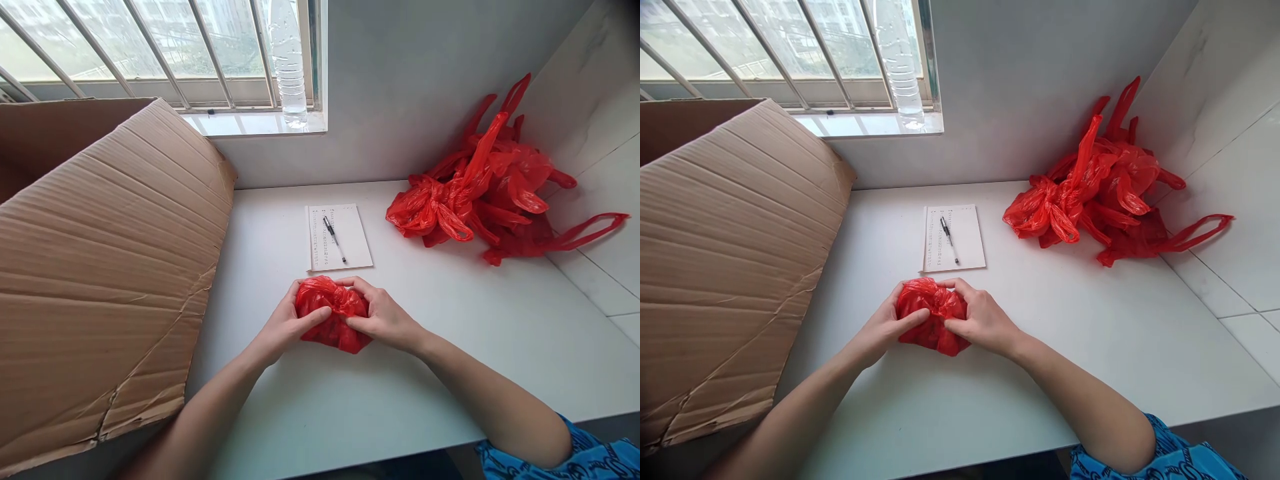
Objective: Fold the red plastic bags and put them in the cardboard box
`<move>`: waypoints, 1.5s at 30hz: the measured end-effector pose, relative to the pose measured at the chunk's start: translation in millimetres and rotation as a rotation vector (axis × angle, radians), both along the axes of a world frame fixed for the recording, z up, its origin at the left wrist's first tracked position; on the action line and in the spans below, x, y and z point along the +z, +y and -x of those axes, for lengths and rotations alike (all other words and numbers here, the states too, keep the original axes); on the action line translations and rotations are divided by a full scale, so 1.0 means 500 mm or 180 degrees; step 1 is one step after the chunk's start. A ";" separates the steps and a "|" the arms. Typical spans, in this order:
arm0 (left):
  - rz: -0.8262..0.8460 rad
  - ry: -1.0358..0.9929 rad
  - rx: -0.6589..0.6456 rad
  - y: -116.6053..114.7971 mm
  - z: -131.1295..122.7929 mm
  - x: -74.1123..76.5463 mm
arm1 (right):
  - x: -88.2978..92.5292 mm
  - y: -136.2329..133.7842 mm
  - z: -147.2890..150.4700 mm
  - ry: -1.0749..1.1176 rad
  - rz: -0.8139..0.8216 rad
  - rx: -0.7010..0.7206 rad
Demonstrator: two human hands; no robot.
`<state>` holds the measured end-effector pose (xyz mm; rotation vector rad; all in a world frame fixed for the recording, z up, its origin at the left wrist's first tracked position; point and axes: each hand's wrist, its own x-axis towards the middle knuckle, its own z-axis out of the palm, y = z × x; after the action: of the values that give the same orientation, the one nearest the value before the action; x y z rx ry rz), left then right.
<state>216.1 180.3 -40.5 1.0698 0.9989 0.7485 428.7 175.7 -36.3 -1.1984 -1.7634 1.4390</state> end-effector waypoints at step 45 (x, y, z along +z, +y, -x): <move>-0.2845 0.3227 -0.0972 0.005 0.034 -0.014 | -0.015 0.008 -0.050 -0.2457 -0.1884 0.0161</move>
<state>199.0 182.9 -47.4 2.4646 1.2984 0.3457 453.9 179.7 -43.8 -1.4581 -2.4837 0.3755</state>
